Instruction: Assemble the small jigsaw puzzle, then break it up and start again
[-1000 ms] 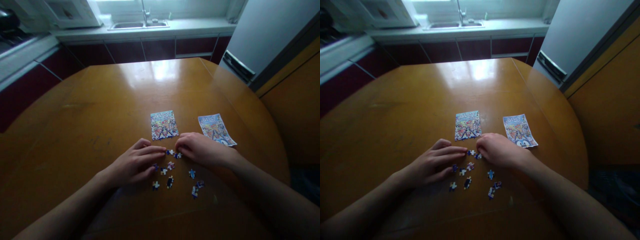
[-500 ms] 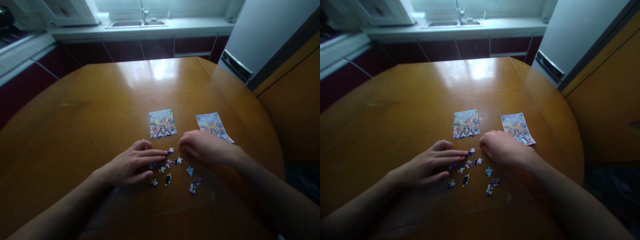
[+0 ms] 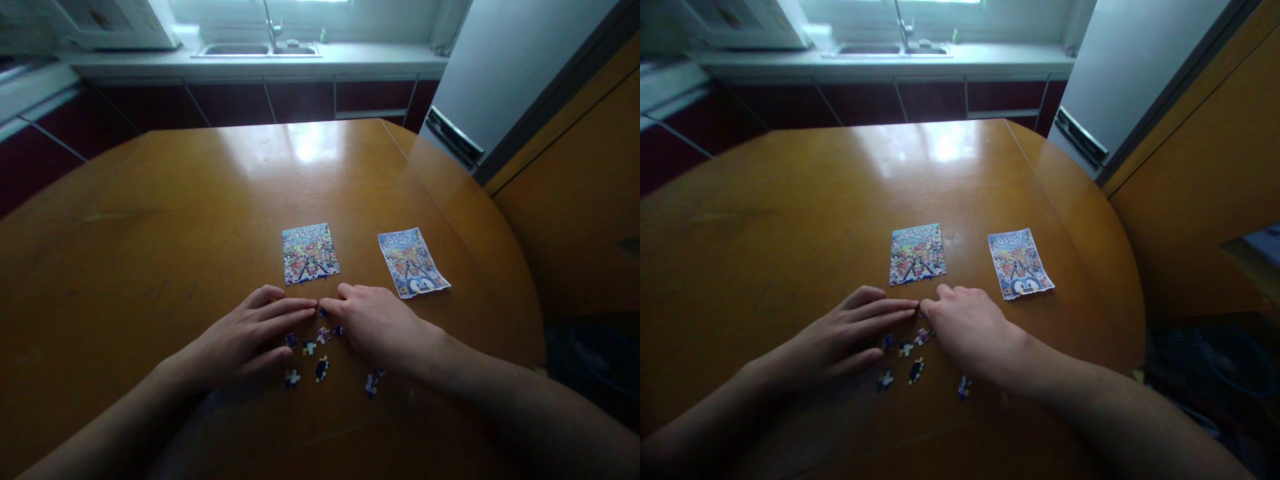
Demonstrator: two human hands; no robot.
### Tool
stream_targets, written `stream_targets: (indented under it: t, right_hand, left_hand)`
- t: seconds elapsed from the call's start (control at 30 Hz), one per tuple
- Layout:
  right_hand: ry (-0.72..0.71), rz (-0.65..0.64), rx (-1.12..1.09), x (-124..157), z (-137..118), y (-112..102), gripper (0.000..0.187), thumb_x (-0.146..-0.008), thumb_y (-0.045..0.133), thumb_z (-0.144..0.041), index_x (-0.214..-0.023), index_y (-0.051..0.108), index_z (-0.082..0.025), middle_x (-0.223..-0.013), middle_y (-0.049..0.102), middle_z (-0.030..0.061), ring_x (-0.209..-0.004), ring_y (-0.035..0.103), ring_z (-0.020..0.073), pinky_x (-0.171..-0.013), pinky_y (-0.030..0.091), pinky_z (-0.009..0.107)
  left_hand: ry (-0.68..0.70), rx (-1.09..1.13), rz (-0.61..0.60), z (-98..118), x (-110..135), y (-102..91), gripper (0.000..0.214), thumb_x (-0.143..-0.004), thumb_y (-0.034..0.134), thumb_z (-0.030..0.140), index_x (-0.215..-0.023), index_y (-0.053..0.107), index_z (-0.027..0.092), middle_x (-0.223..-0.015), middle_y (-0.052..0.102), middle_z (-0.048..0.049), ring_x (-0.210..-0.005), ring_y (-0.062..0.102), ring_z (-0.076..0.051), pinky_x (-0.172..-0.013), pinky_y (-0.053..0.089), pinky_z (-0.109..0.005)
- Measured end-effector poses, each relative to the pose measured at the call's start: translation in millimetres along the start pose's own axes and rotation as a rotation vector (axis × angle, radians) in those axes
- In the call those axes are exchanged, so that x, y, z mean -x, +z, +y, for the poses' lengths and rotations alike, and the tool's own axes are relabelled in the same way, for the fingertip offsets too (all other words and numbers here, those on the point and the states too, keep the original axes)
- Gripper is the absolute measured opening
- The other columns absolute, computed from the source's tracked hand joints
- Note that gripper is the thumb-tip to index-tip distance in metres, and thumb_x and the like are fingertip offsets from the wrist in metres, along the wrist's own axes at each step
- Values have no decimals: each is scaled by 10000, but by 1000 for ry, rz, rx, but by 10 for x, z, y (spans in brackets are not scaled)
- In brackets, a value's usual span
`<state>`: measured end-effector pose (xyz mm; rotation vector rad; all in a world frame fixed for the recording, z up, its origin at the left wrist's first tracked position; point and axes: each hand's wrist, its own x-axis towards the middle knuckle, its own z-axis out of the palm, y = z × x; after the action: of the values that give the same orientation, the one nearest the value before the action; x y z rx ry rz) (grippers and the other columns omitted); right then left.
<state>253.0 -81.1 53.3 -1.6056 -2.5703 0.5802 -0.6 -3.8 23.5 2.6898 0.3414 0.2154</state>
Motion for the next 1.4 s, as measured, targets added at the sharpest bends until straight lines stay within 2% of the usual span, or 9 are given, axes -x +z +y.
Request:
stream_targets:
  t: [0.13,0.37,0.53,0.63,0.73,0.87,1.07,1.3,1.4]
  right_hand:
    - [-18,-8,-34,1,51,-9,178,-905,534,-144,-998,669,-210,-912,651,55,-740,595,174,-621,385,297]
    - [22,-3,-96,-33,74,18,260,-856,532,-95,-1036,675,-216,-942,696,59,-794,622,176,-661,389,301]
    - [219,22,-135,-90,146,-14,208,-840,508,-97,-847,684,-207,-847,718,64,-713,614,170,-598,363,297]
    - [307,61,-135,-119,199,-31,239,-882,476,-129,-880,701,-208,-880,729,91,-761,634,193,-628,384,313]
    - [310,74,-128,-129,208,-25,243,-901,468,-146,-924,701,-211,-904,727,98,-793,643,206,-638,392,319]
    - [242,66,-134,-120,154,-12,236,-911,468,-156,-884,695,-211,-880,716,77,-759,634,191,-623,392,307]
    - [78,36,-254,-113,100,14,290,-898,492,-103,-996,736,-225,-977,734,71,-869,663,177,-759,461,289]
    - [39,-37,-318,-94,131,-23,269,-847,494,-108,-860,740,-216,-888,746,37,-791,669,162,-737,484,285]
    - [53,-21,-342,-89,139,-38,282,-857,477,-112,-883,739,-215,-911,749,37,-801,671,160,-729,483,279]
  left_hand:
    - [-9,55,39,-23,3,16,458,-949,567,289,-1401,512,243,-1348,591,-84,-1146,504,-245,-999,466,-390]
    - [-70,127,205,-60,10,79,334,-944,530,151,-1268,590,208,-1107,666,-86,-986,571,-198,-857,505,-329]
    - [-154,181,333,-46,23,112,328,-960,471,111,-1267,565,179,-944,648,-59,-850,594,-151,-763,503,-277]
    - [-236,164,385,-31,26,112,261,-963,479,139,-1191,604,168,-851,620,-34,-761,585,-129,-700,492,-245]
    - [-322,146,413,-24,34,110,221,-963,486,171,-1133,627,161,-814,615,-22,-699,577,-113,-659,484,-225]
    - [-346,157,379,-22,47,107,210,-955,497,187,-1114,632,162,-827,638,-24,-663,567,-102,-636,474,-218]
    - [-188,208,224,-13,4,39,139,-922,539,189,-974,667,177,-843,684,-43,-770,602,-150,-743,476,-288]
    - [-153,251,167,-33,-1,12,143,-926,543,197,-992,670,194,-865,696,-43,-800,606,-162,-770,455,-313]
    - [-151,247,156,-37,6,18,155,-936,531,211,-999,672,195,-869,697,-47,-805,605,-166,-770,449,-315]
